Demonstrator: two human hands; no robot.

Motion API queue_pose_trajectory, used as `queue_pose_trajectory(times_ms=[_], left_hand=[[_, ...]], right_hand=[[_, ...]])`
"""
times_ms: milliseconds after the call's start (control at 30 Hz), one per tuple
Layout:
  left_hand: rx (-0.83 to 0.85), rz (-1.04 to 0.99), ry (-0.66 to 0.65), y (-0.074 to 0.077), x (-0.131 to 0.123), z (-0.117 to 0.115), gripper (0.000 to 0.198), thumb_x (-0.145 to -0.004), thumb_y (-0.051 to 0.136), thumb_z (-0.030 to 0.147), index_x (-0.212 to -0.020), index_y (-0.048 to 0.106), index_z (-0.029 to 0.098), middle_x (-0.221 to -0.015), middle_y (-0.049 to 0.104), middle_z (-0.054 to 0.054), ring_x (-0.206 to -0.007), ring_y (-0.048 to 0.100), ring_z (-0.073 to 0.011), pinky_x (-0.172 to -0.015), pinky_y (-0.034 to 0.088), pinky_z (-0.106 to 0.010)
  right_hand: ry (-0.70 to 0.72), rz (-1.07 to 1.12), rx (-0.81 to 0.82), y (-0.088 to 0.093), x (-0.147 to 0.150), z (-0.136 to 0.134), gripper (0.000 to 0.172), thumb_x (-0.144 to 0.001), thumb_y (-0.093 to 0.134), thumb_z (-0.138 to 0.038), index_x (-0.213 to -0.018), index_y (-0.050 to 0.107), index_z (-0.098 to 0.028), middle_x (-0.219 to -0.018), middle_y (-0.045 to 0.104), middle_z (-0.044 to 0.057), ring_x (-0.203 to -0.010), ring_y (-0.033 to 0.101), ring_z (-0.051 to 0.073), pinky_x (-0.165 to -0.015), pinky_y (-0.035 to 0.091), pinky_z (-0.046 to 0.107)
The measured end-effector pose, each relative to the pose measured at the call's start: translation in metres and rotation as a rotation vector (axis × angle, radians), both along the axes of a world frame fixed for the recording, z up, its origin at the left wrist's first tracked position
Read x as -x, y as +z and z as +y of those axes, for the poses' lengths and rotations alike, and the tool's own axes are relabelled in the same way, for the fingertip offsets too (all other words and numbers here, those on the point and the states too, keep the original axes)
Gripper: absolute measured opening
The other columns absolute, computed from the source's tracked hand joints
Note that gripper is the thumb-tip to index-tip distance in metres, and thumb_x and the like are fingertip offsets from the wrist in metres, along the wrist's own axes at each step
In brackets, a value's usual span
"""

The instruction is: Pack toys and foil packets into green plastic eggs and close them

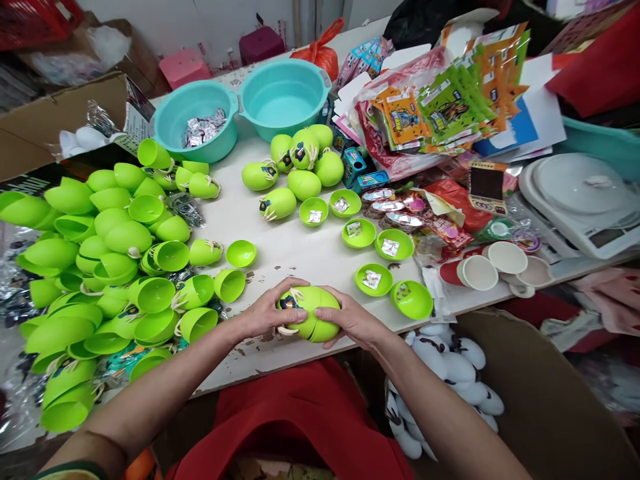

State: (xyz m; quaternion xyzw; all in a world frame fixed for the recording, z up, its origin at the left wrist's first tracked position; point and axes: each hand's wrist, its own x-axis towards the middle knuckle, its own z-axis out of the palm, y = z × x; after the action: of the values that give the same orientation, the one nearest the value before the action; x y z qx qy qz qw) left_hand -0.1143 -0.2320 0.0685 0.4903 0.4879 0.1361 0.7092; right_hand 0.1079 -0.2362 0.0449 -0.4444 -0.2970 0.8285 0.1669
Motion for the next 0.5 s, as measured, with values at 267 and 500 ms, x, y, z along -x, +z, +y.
queue_pose_trajectory(times_ms=[267,500], left_hand=[[0.161,0.015,0.107,0.003,-0.006,-0.004,0.068,-0.077,0.069,0.055,-0.134,0.042,0.029,-0.084,0.057,0.002,-0.055,0.055,-0.0092,-0.042,0.043,-0.017],[0.352,-0.062,0.406,0.026,-0.027,-0.009,0.07,-0.076,0.068,0.059,-0.132,0.041,0.026,-0.065,0.057,0.004,-0.039,0.054,-0.0092,-0.031,0.041,-0.015]], right_hand=[[-0.118,0.039,0.085,-0.008,0.005,-0.006,0.074,-0.072,0.075,-0.059,-0.132,0.048,-0.025,-0.118,0.06,0.011,-0.078,0.068,0.023,-0.043,0.058,0.027],[-0.229,0.01,-0.012,0.006,0.009,-0.011,0.102,-0.05,0.092,-0.031,-0.134,0.035,-0.033,-0.117,0.055,0.006,-0.071,0.066,0.018,-0.043,0.058,0.027]])
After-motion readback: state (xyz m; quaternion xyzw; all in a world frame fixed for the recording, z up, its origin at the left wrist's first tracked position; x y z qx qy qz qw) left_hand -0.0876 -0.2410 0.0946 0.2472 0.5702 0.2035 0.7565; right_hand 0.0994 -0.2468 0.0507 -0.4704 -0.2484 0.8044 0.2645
